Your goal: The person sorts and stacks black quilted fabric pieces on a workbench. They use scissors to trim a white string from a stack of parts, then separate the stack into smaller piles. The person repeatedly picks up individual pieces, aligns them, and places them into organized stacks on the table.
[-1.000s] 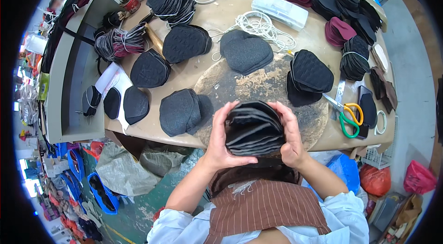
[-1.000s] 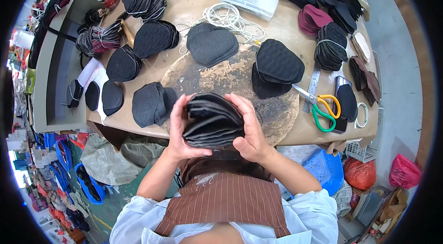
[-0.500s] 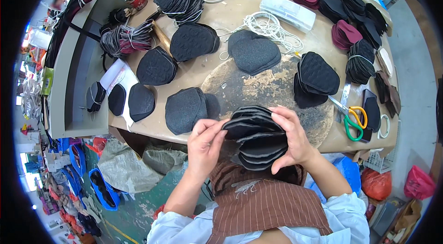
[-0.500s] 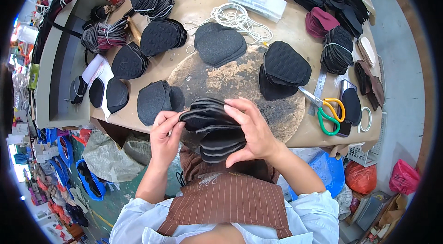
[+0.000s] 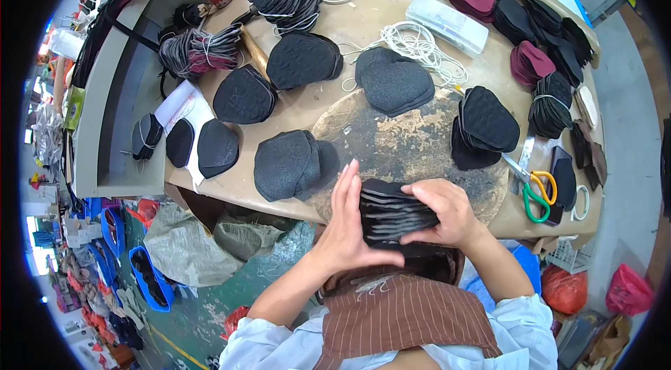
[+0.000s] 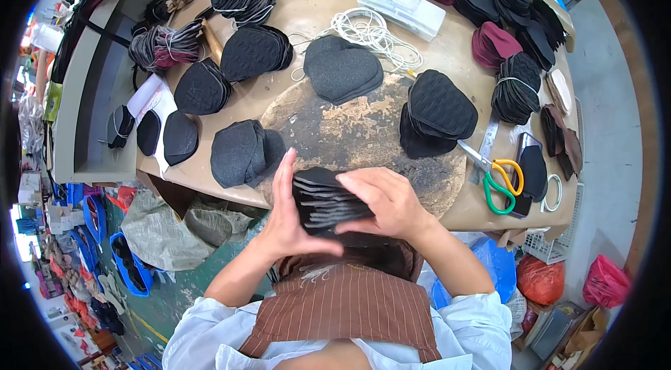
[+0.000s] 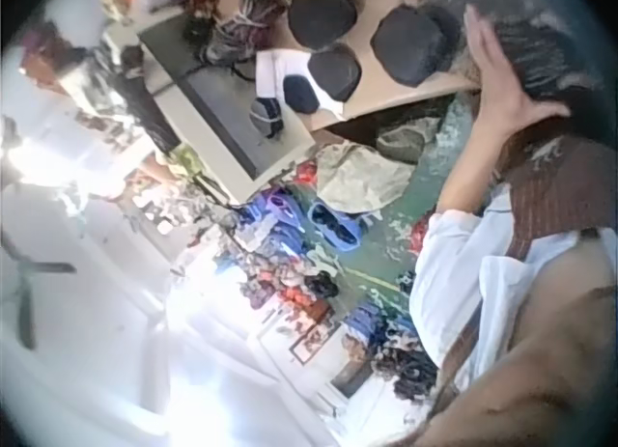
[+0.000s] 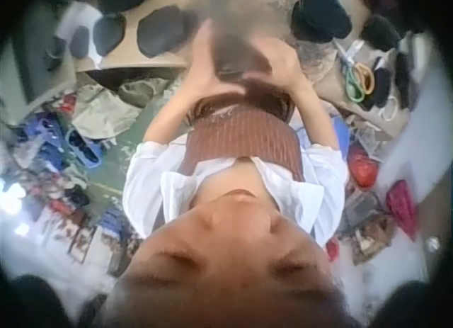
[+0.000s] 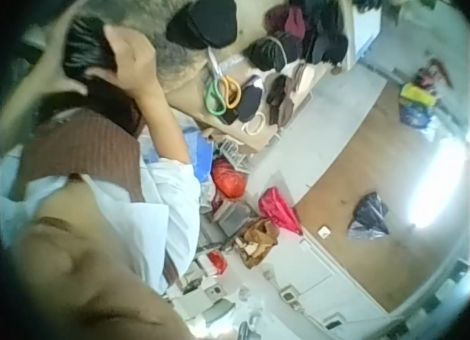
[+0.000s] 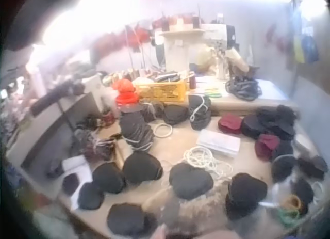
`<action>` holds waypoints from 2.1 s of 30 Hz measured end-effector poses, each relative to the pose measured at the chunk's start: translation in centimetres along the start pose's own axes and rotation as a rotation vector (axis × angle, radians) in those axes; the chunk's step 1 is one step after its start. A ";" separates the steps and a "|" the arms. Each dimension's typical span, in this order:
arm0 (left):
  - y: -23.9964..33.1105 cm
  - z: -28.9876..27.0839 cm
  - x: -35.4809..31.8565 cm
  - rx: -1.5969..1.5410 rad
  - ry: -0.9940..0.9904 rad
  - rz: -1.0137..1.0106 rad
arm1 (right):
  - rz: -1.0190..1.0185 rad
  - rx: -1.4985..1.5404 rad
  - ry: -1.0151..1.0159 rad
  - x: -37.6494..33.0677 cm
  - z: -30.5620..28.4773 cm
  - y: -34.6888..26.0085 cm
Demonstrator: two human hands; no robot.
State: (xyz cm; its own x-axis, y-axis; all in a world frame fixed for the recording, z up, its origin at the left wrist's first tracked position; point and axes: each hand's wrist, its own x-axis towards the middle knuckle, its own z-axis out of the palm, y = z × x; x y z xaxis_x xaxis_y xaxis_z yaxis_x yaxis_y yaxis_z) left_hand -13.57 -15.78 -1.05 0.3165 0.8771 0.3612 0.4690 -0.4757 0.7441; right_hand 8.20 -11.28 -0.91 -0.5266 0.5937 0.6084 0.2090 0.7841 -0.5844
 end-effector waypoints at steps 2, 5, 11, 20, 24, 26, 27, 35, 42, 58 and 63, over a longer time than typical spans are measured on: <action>-0.9 0.4 0.2 -0.018 0.048 0.058 | -0.076 -0.014 -0.015 0.2 0.1 0.2; -0.9 0.3 0.4 -0.121 0.066 0.092 | -0.002 -0.111 -0.085 1.6 -0.7 -1.0; -0.6 1.4 0.9 -0.163 -0.003 -0.063 | 0.188 -0.125 -0.122 2.4 -0.4 -2.3; 0.3 0.3 4.3 -0.283 -0.126 -0.336 | 0.448 0.054 -0.021 3.8 -1.0 -0.9; 2.3 0.8 3.6 -0.646 -0.074 -0.524 | 0.624 0.240 0.040 3.4 -2.3 -1.8; 2.5 1.5 3.8 -0.869 0.004 -0.672 | 0.843 0.413 0.222 2.4 -1.8 -0.8; 2.5 1.4 3.9 -0.987 0.032 -0.726 | 0.911 0.582 0.361 1.9 -2.0 -0.1; 2.8 1.1 3.9 -1.038 0.279 -0.683 | 1.083 1.069 0.224 0.6 -3.5 -2.2; 3.2 1.5 3.5 -0.769 0.298 -0.559 | 0.797 0.556 0.316 0.9 0.0 -3.8; 3.7 2.2 3.7 -0.751 0.195 -0.521 | 0.721 0.277 0.010 4.0 -5.6 -1.1; 1.9 -3.6 2.5 0.020 0.224 -0.217 | 0.866 0.617 0.789 6.6 -14.5 8.5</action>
State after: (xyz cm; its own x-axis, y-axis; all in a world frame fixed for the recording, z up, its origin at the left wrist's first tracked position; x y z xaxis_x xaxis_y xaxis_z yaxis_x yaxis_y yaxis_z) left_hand -14.82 -14.27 3.25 0.0184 0.9500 0.3117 0.5228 -0.2749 0.8069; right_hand 18.49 1.95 5.90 0.2479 0.9671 -0.0578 -0.2847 0.0157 -0.9585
